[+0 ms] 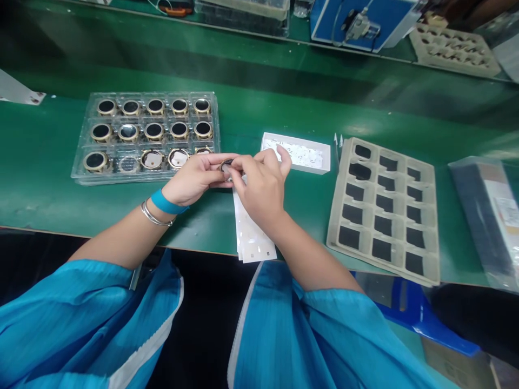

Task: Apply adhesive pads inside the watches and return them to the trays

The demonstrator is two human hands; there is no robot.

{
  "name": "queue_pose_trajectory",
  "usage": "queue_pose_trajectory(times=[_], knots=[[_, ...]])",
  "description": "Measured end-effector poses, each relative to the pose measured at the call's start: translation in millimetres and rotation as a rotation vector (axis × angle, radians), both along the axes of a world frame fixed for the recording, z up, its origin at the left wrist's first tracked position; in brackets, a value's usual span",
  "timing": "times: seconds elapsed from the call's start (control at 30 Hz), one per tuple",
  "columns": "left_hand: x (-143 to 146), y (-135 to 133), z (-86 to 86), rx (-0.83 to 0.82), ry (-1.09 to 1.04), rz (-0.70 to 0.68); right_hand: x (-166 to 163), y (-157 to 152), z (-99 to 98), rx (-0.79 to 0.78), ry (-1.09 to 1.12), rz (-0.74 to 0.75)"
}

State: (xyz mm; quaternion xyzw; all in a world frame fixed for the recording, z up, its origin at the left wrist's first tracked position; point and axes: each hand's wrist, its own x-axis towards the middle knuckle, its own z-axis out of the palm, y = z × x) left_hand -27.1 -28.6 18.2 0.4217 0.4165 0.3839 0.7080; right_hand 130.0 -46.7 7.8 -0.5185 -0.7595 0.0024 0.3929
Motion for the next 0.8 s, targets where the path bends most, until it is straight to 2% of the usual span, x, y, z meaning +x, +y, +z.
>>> queue_pose_trajectory(times=[0.13,0.3,0.4,0.6,0.8], knots=[[2,2,-0.3,-0.049,0.027,0.015,14,10,4.6,0.075,0.047,-0.034],[2,3,4.5,-0.099,0.05,0.011,28,18,7.9,-0.005,0.231,0.037],[2,4,6.1,-0.118,0.057,-0.002,24,16,6.3,-0.024,0.259,0.06],[2,3,4.9,-0.077,0.063,0.003,10,7,4.3,-0.065,0.148,0.207],[4,3,-7.1,0.09,0.138,-0.009,4,9,-5.3,-0.097,0.034,0.25]])
